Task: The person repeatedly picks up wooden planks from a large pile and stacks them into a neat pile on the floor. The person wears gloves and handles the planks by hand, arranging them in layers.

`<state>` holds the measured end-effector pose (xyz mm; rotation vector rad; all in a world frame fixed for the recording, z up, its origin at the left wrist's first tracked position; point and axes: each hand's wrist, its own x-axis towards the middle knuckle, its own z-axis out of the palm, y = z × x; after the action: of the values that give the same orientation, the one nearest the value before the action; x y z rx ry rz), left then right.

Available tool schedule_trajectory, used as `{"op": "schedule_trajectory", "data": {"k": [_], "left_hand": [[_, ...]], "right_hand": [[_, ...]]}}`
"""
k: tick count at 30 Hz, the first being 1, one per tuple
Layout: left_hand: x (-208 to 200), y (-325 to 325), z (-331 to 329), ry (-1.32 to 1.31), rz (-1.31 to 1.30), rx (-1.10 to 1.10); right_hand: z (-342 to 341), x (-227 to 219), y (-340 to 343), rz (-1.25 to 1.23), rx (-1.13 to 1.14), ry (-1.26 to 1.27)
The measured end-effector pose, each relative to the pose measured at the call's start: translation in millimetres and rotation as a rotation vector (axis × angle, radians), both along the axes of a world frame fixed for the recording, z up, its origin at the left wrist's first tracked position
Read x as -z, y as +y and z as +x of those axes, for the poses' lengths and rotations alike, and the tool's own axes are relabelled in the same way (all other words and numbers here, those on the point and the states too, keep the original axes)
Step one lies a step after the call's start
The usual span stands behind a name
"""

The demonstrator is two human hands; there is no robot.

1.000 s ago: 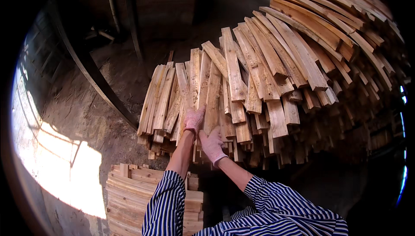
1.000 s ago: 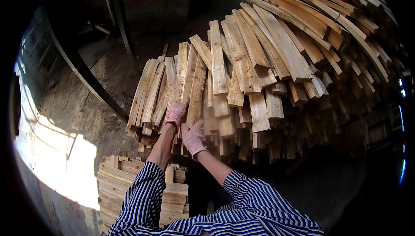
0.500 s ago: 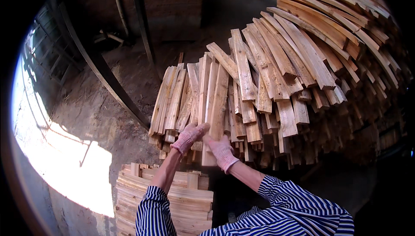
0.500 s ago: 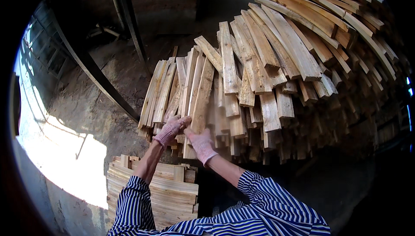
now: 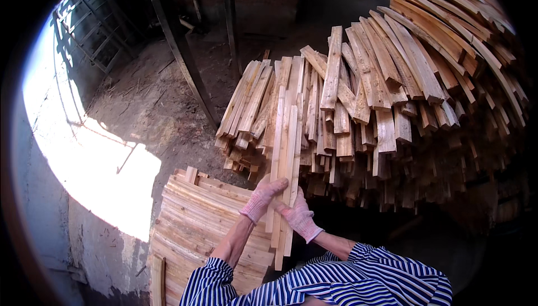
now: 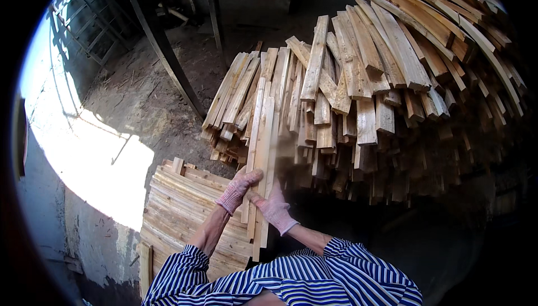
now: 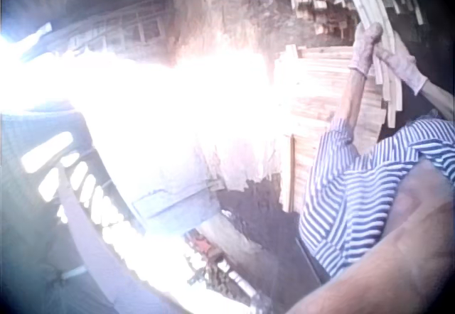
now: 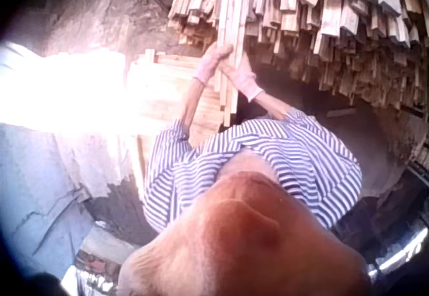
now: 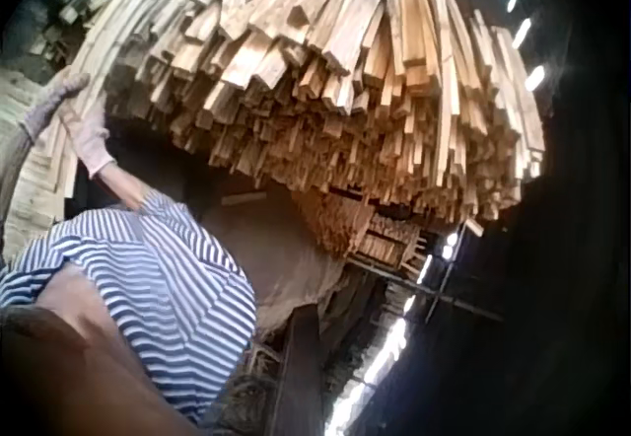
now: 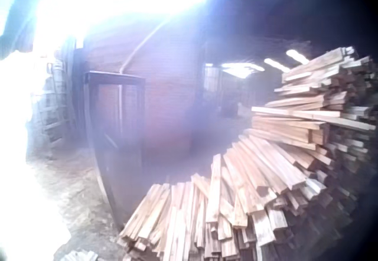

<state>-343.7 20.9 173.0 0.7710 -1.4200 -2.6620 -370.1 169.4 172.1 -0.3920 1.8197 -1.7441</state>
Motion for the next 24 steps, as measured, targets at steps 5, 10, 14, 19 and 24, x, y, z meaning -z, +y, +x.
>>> {"op": "schedule_trajectory", "data": {"k": [5,10,14,19,24], "left_hand": [[-71.8,-30.9,120.8,0.127,-0.196,-0.167],[-167.7,-36.5,209.3,0.158,-0.409,-0.464],[-115.7,-21.3,311.5,-0.144,-0.784,-0.367],[-42.1,-31.8,385.4,-0.087,-1.129,-0.506],[-16.0,-32.2,346.8,0.366,0.025,-0.843]], "right_hand": [[72.8,-48.2,-23.6,-0.188,-0.317,0.163],[145.8,-53.1,-64.7,-0.580,-0.542,0.182],[181.2,-40.3,-61.2,-0.389,-0.874,-0.082],[209.8,30.2,-71.1,-0.081,-1.030,0.411],[177.7,-25.2,-73.7,-0.048,-0.964,0.443]]}}
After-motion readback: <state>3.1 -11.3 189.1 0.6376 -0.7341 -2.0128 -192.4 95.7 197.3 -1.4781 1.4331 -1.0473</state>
